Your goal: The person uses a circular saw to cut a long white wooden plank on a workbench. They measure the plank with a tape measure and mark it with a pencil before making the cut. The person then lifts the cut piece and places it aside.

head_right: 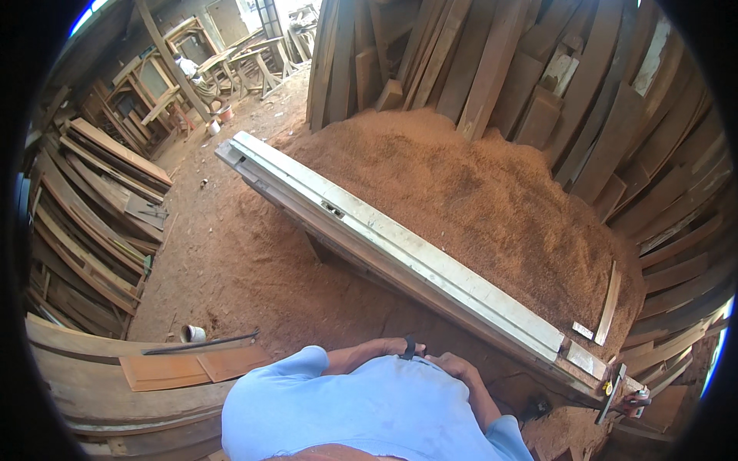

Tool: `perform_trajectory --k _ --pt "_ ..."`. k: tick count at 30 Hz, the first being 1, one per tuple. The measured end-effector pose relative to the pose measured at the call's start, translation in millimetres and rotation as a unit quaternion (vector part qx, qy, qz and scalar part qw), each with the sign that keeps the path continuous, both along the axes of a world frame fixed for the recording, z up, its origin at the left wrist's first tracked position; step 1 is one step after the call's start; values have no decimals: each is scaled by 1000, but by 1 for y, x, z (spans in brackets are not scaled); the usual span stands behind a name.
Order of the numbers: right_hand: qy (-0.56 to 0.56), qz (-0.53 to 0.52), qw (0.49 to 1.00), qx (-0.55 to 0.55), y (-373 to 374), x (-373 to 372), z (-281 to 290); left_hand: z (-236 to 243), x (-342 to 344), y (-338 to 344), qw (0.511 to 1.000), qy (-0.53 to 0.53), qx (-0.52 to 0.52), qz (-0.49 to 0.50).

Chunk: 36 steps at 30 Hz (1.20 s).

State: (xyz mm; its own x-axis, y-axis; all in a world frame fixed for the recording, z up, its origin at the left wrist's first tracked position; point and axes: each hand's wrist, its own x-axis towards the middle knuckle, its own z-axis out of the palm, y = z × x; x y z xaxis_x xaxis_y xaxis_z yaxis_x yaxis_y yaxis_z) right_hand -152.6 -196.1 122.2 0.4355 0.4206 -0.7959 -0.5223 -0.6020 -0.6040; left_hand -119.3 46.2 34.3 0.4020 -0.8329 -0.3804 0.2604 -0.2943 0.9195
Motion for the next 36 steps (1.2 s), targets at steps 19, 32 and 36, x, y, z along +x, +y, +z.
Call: perform_trajectory --k 19,32,36 --pt "16 23 999 -20 13 -2 17 22 -8 11 999 35 23 13" --pt "-7 62 997 -43 13 -6 28 6 -18 13 997 15 -78 3" --pt "-75 28 996 -32 7 -12 8 35 -14 15 997 -48 -56 -17"
